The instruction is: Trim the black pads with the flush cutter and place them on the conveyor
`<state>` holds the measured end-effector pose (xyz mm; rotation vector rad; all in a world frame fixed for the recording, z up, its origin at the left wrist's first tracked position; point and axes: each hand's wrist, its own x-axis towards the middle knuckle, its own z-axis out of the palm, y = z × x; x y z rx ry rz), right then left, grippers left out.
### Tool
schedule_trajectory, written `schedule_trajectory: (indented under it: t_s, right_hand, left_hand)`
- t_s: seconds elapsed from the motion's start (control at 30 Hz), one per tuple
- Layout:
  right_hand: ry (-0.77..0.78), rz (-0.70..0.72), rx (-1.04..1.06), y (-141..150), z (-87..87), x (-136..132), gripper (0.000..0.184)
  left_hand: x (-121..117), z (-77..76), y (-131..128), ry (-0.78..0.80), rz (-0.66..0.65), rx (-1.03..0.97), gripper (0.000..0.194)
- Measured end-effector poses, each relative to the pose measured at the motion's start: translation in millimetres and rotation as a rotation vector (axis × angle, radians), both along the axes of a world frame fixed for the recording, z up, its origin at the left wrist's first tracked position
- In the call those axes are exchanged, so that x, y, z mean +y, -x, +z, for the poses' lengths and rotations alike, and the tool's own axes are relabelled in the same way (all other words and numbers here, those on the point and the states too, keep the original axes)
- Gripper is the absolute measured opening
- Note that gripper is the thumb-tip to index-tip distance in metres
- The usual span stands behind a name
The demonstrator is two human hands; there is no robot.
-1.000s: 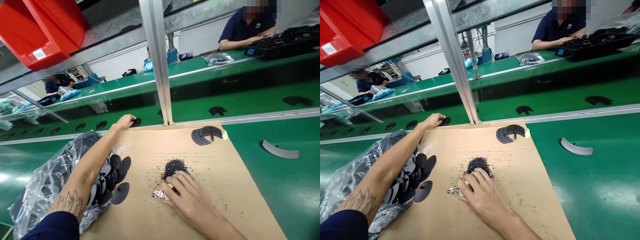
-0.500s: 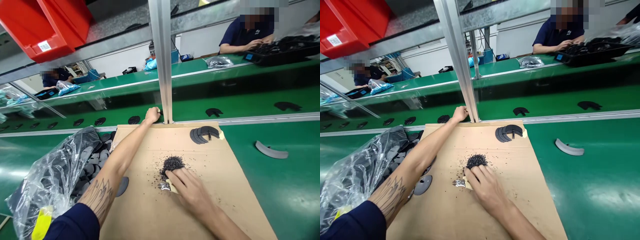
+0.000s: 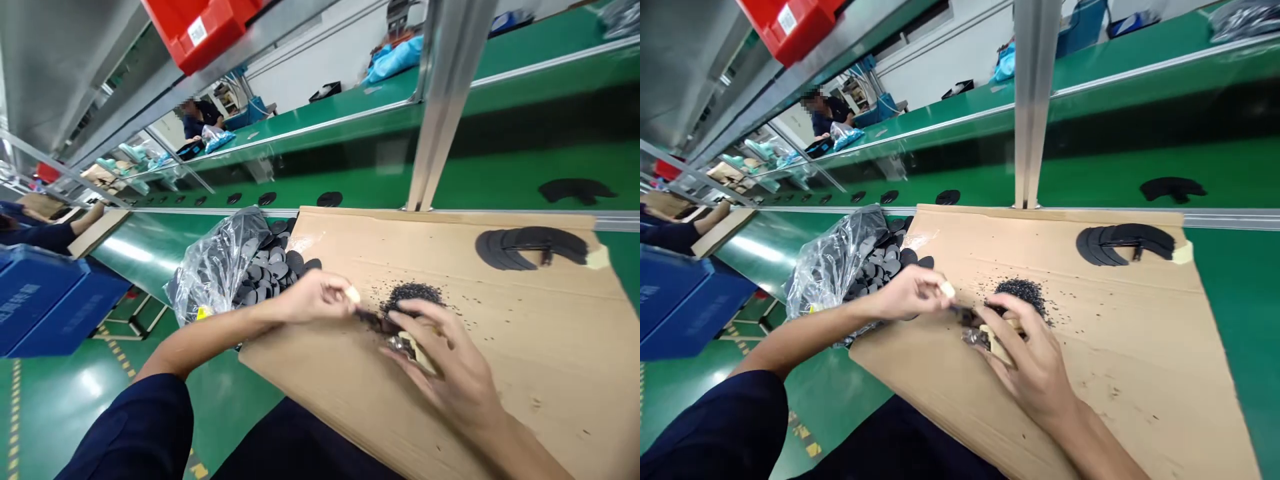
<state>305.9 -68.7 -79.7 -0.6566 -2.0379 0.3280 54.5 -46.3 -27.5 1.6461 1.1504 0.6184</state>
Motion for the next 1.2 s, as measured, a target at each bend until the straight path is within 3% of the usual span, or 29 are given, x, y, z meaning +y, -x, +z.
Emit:
schedule_trajectory:
  t_s: [0.07, 0.13, 0.27, 0.37, 0.5, 0.63, 0.77, 0.97, 1.2]
  right_hand:
    - [0.047, 0.144, -0.016, 2, 0.3, -1, 0.03]
    - [0.11, 0.179, 0.0, 4, 0.1, -2, 0.027]
    - [0.366, -0.002, 0.1, 6, 3.3, -4, 0.012]
    - [0.612, -0.105, 0.164, 5, 9.2, -3, 0.022]
    - [0.791, -0.163, 0.204, 4, 13.8, -1, 0.033]
    - [0.888, -0.125, 0.206, 7, 12.3, -6, 0.029]
    - [1.068, -0.009, 0.262, 10, 11.3, -11, 0.035]
    - [1.177, 0.028, 0.419, 6, 13.6, -7, 0.048]
    - [1.142, -0.014, 0.422, 6, 11.8, -5, 0.04]
  left_hand:
    - [-21, -4.2, 0, 0.038, -0.096, -0.014, 0.027]
    - [-22, -4.1, 12, -0.081, -0.13, 0.108, 0.026]
    - [10, -4.8, 57, -0.517, -0.035, 0.749, 0.018]
    - [30, -10.0, 80, -0.571, -0.049, 0.971, 0.017]
    - [21, -5.7, 70, -0.621, -0.085, 0.883, 0.013]
    - [-19, 6.0, 25, -0.834, -0.123, 0.584, 0.01]
    - [-49, 0.2, -19, -1.009, -0.224, 0.525, 0.016]
    - [-47, -19.0, -38, -1.076, -0.281, 0.502, 0.029]
    - [-40, -26.6, -42, -1.099, -0.223, 0.359, 0.02]
